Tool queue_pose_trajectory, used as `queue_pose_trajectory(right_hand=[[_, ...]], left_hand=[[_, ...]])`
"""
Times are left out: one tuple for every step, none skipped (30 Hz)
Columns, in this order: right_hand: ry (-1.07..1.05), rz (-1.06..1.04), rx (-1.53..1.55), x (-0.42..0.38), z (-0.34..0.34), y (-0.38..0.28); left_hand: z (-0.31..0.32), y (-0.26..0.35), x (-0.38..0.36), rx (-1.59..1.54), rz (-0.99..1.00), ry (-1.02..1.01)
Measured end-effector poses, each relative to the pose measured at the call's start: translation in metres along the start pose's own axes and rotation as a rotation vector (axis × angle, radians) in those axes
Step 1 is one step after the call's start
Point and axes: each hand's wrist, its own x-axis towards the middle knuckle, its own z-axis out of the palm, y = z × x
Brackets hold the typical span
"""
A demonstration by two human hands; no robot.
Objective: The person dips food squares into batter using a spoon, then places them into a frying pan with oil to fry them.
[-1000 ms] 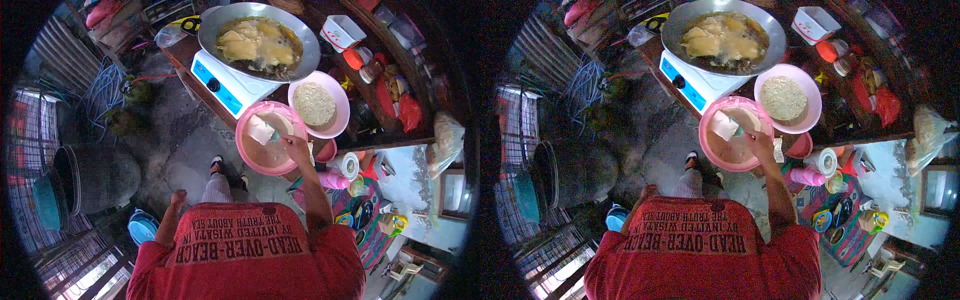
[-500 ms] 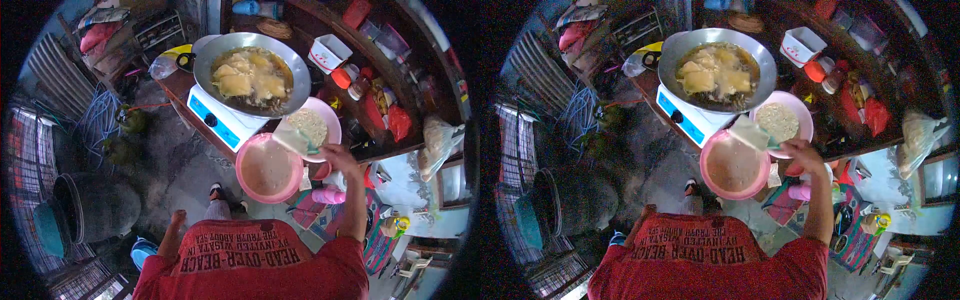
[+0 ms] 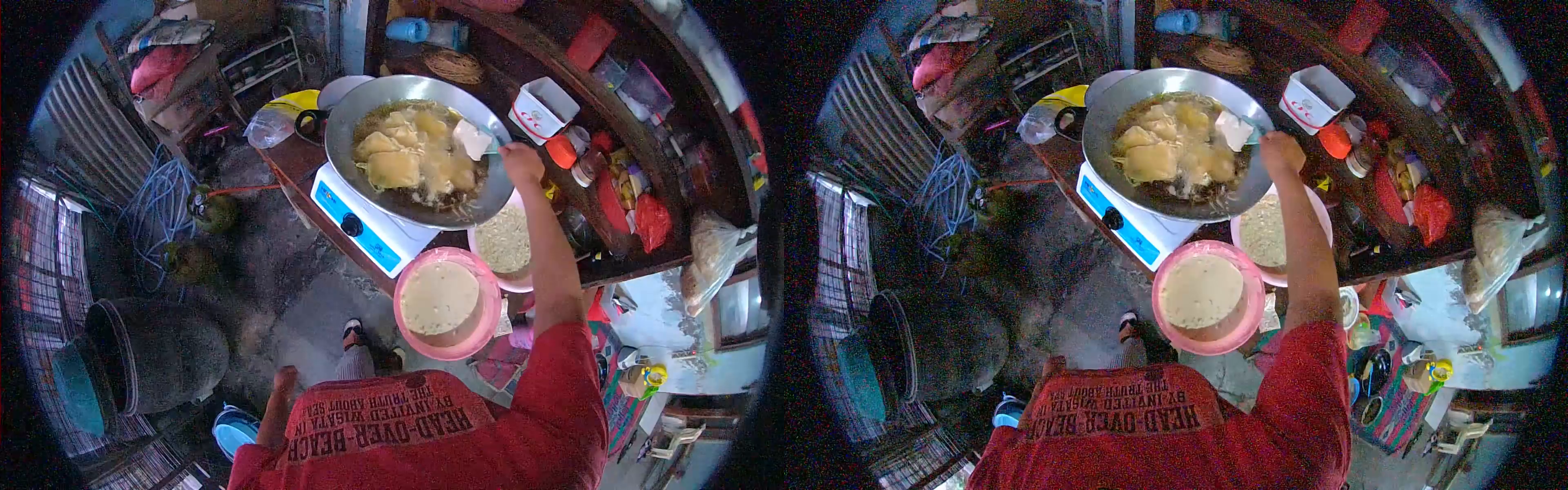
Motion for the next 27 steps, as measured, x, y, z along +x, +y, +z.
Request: queue_pose_trajectory(right_hand=[[0.001,-0.002,0.0,0.001,0.001,-0.006],[0.039,-0.078,-0.146,0.002,0.001,-0.011],[0.077,-0.154,-0.292,0.003,0.001,-0.016],[0.078,-0.157,-0.292,0.0,-0.003,-0.02],[0.171,-0.207,-0.321,-0.003,-0.009,-0.022],[0.264,-0.255,-0.35,-0.005,-0.014,-0.024],[0.264,-0.256,-0.352,-0.006,-0.018,-0.027],[0.317,-0.302,-0.374,-0.007,-0.022,-0.028],[0.369,-0.346,-0.397,-0.009,-0.024,-0.029],[0.37,-0.345,-0.399,-0.009,-0.025,-0.029],[0.426,-0.391,-0.379,-0.01,-0.025,-0.028],[0.482,-0.437,-0.358,-0.011,-0.026,-0.027],[0.481,-0.435,-0.358,-0.012,-0.025,-0.024],[0.367,-0.313,-0.252,-0.013,-0.023,-0.02],[0.252,-0.19,-0.146,-0.014,-0.021,-0.016],[0.251,-0.184,-0.146,-0.011,-0.014,-0.004],[0.294,-0.263,-0.09,-0.007,-0.009,0.012],[0.336,-0.339,-0.035,-0.008,-0.006,0.029],[0.33,-0.327,-0.036,-0.015,-0.012,0.042],[0.107,-0.227,0.218,-0.026,-0.023,0.055],[-0.119,-0.117,0.47,-0.043,-0.036,0.064],[-0.133,-0.097,0.468,-0.069,-0.056,0.067],[-0.201,-0.025,0.614,-0.103,-0.082,0.066],[-0.265,0.05,0.76,-0.134,-0.094,0.071],[-0.31,0.006,0.758,-0.157,-0.087,0.087],[-0.352,-0.042,0.758,-0.176,-0.075,0.106],[-0.404,-0.156,0.756,-0.196,-0.052,0.124]], left_hand=[[0.002,-0.006,-0.002,0.203,0.069,-0.011],[-0.016,0.002,-0.029,0.201,0.069,-0.01],[-0.019,0.004,-0.045,0.103,-0.042,0.058],[-0.018,0.013,-0.027,0.004,-0.154,0.124],[-0.015,0.007,-0.049,0.001,-0.155,0.125],[-0.014,0.009,-0.043,-0.239,-0.225,0.086],[-0.008,0.015,-0.043,-0.479,-0.292,0.043],[-0.01,0.008,-0.05,-0.48,-0.29,0.042],[-0.008,0.005,-0.056,-0.062,0.049,0.178],[-0.007,0.014,-0.035,0.36,0.386,0.307],[-0.004,0.009,-0.047,0.361,0.388,0.308],[0.009,0.0,-0.039,0.249,0.211,0.128],[-0.042,0.043,-0.044,0.137,0.032,-0.052],[-0.06,0.052,-0.045,0.14,0.033,-0.054],[-0.073,0.058,-0.047,-0.062,-0.003,-0.041],[-0.068,0.053,-0.046,-0.262,-0.04,-0.028],[-0.057,0.042,-0.045,-0.255,-0.037,-0.032],[-0.042,0.033,-0.027,-0.145,0.044,0.019],[-0.025,0.023,-0.016,-0.036,0.126,0.067],[-0.013,0.018,-0.003,0.074,0.208,0.111],[-0.005,0.02,0.017,0.182,0.291,0.149],[0.009,0.007,0.007,0.289,0.375,0.182],[0.01,0.01,-0.02,0.297,0.378,0.155],[-0.007,0.027,-0.025,0.245,0.207,0.014],[-0.034,0.049,-0.023,0.195,0.035,-0.121],[-0.009,0.026,-0.029,0.206,0.037,-0.139],[0.012,0.005,-0.03,-0.238,0.111,-0.033]])
